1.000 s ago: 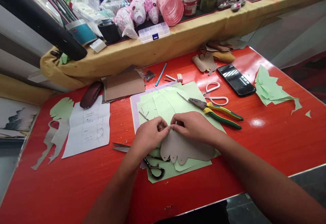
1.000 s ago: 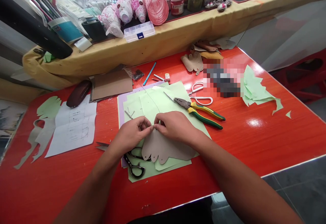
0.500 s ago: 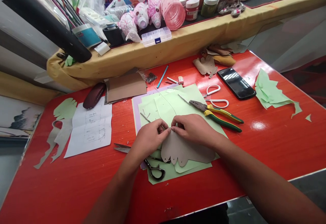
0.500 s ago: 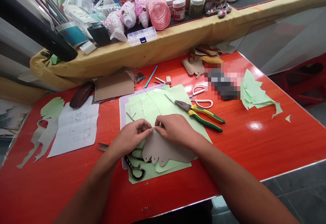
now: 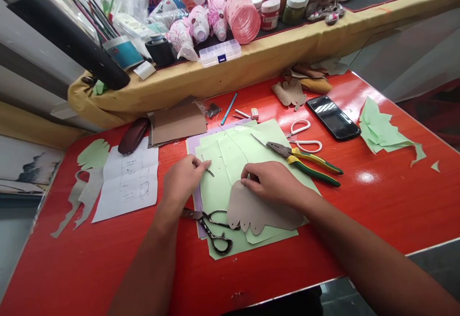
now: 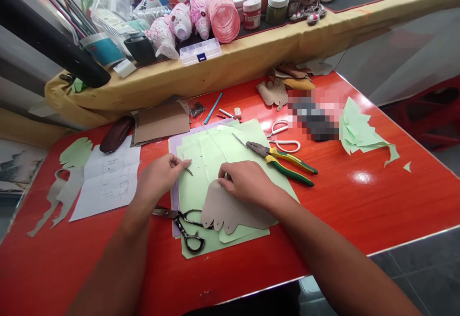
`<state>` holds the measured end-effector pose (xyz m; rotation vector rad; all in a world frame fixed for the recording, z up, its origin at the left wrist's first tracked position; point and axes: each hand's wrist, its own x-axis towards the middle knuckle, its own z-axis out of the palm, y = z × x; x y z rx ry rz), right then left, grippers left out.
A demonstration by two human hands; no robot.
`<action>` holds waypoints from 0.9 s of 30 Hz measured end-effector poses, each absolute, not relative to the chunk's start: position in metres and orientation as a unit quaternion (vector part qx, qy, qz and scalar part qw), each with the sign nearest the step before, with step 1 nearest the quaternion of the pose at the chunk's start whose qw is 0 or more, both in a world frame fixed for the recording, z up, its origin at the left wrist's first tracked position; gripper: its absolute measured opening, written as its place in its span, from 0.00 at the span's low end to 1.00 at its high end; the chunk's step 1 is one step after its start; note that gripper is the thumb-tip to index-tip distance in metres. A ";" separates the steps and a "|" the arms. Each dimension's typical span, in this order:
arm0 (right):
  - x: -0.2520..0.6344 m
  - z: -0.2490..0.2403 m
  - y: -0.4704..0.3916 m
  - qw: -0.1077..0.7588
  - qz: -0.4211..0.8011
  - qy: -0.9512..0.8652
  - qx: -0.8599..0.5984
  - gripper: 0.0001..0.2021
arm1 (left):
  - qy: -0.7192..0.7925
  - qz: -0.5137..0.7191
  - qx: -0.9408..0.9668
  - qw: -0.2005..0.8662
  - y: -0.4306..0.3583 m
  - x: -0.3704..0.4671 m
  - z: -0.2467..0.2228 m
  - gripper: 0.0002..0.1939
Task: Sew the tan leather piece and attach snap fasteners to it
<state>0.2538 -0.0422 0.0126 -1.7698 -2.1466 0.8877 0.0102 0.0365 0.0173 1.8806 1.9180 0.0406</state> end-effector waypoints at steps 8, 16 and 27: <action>0.254 0.011 -0.042 0.119 0.300 -0.734 -0.598 0.07 | 0.703 0.054 0.642 0.301 0.036 0.004 0.016 0.12; 0.255 0.009 -0.043 0.121 0.302 -0.733 -0.597 0.07 | 0.571 0.370 0.451 0.578 0.025 -0.005 0.014 0.11; 0.255 0.009 -0.043 0.130 0.295 -0.736 -0.596 0.07 | 0.477 0.409 0.398 0.668 -0.005 0.029 0.011 0.19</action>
